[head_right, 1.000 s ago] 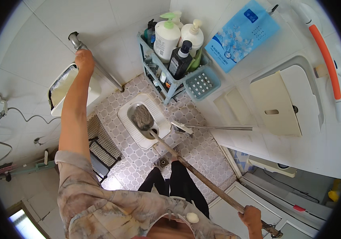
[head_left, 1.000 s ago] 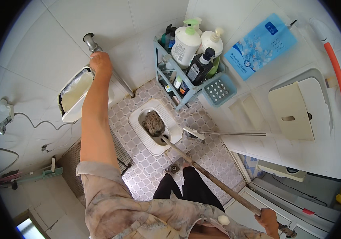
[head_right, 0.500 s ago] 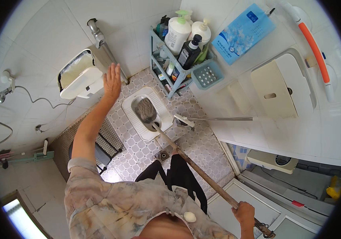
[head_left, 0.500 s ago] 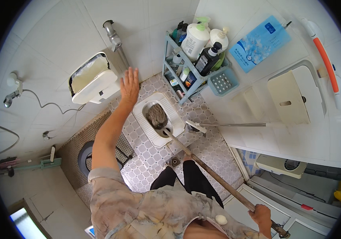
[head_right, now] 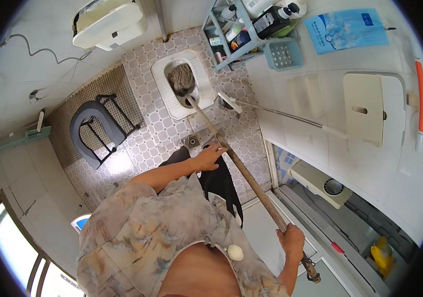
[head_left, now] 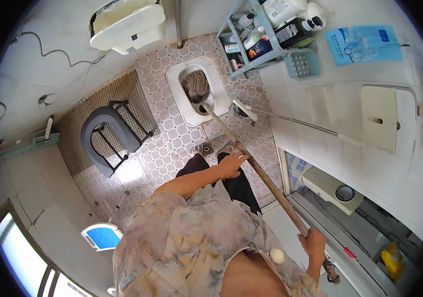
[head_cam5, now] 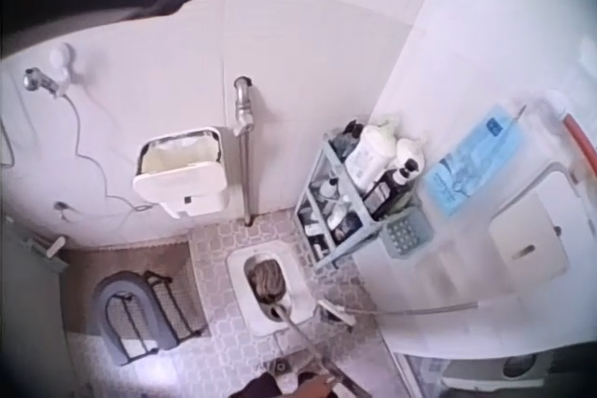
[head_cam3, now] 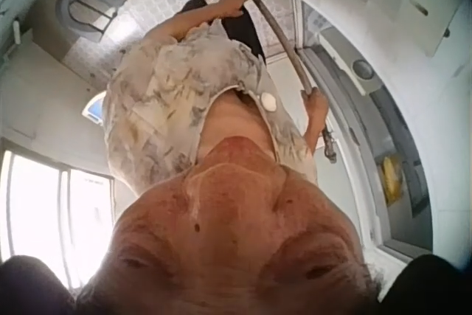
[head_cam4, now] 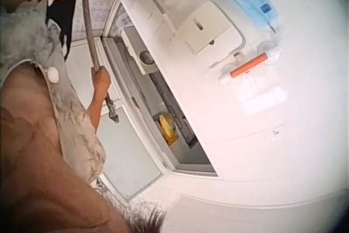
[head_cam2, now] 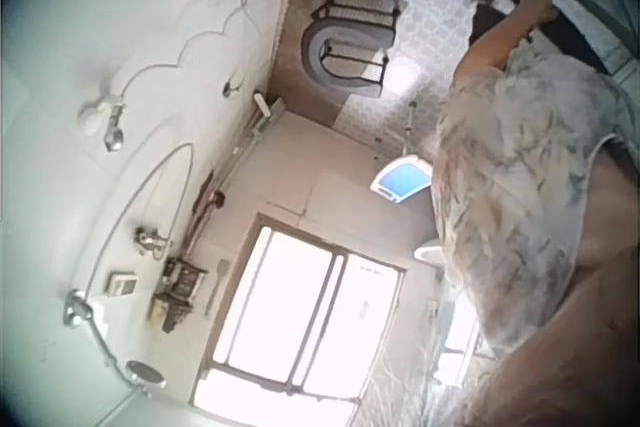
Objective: Mopping the floor in a kitchen and bathroom area, and cleaning a squat toilet.
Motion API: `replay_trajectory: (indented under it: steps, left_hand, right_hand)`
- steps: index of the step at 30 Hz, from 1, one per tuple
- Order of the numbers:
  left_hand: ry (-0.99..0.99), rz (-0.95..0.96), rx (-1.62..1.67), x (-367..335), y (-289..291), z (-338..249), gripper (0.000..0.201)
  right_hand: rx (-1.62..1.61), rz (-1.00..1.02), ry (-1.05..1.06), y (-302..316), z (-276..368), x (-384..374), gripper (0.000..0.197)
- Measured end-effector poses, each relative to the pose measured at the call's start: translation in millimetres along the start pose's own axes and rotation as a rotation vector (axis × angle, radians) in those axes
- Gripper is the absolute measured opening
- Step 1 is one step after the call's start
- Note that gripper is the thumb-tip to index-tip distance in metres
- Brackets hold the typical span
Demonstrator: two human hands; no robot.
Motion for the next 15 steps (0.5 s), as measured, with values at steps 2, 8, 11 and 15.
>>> replay_trajectory:
  steps: [2, 8, 11, 15]
  left_hand:
    - [-0.035, 0.082, 0.05, -15.2, 2.8, -16.5, 0.071]
    - [-0.248, 0.244, -0.022, -56.5, 7.2, -44.8, 0.073]
    - [-0.354, 0.341, -0.061, -73.3, 6.8, -82.8, 0.074]
    - [-0.444, 0.231, -0.114, -82.1, -33.1, -124.9, 0.061]
  right_hand:
    - [-0.003, -0.028, -0.005, -2.9, -0.1, 4.0, 0.036]
    - [-0.024, -0.087, 0.003, -8.2, -6.0, 3.7, 0.036]
    - [-0.048, -0.123, 0.024, -10.8, -13.8, -1.3, 0.036]
    - [-0.026, -0.174, 0.073, -18.7, -23.6, -6.6, 0.034]
Point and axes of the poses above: each hand's wrist, its own x-axis away from the middle knuckle, its own y-axis out of the back of the hand, z = x × y, the point moved 2 cm from there along -x, towards the middle knuckle, and after that the axes turned 14 degrees about -y, right-handed, at the moved point
